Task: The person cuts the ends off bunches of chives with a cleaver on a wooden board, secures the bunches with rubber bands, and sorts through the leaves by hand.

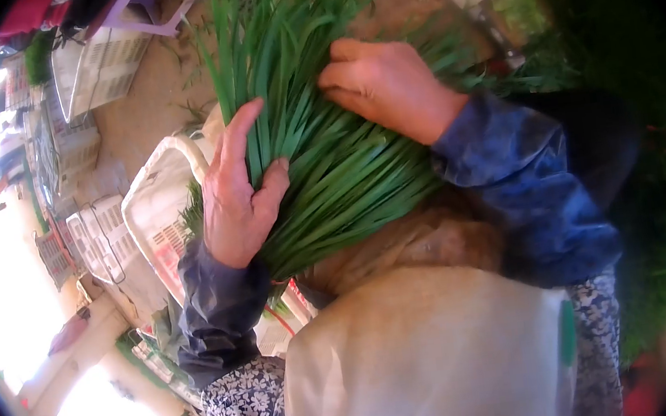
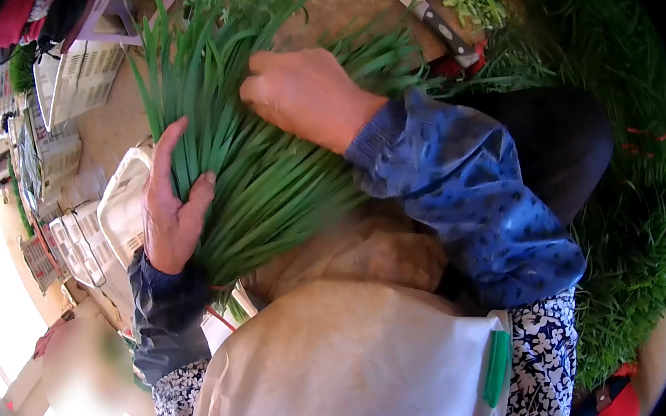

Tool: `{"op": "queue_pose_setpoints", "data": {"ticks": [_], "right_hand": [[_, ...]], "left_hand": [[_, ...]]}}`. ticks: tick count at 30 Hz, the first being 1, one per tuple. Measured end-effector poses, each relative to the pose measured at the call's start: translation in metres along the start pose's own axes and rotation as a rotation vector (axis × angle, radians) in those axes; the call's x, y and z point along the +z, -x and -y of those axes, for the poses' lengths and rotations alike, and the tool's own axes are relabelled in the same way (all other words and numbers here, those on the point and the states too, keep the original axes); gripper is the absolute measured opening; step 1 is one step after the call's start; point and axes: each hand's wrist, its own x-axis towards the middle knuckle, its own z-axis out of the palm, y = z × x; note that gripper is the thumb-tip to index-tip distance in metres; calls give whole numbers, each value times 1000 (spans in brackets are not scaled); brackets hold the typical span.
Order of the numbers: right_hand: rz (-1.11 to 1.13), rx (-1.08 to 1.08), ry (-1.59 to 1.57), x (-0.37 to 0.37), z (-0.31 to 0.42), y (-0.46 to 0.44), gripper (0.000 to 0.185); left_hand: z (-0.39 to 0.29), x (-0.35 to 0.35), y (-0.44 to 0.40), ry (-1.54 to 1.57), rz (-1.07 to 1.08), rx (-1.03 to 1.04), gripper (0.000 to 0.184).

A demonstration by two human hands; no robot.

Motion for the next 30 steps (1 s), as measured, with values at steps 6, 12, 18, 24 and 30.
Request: {"op": "queue_pose_setpoints", "data": {"ticks": [6,12,18,24,30], "right_hand": [[14,3,44,-2,7,-3,13],[-61,337,484,-5,-19,16,15],[-548,516,302,-111,-58,16,25],[-236,66,-286,-91,55,45,20],[-131,455,-475,-43,66,82,31]], "left_hand": [[-10,-4,1,-83,17,35,60],[-14,-2,3,-158,1,-24,60],[-15,6,4,-160,36,3,73],[-20,12,-4,-89,74,8,75],[-1,5,3,38,17,15,72]]}}
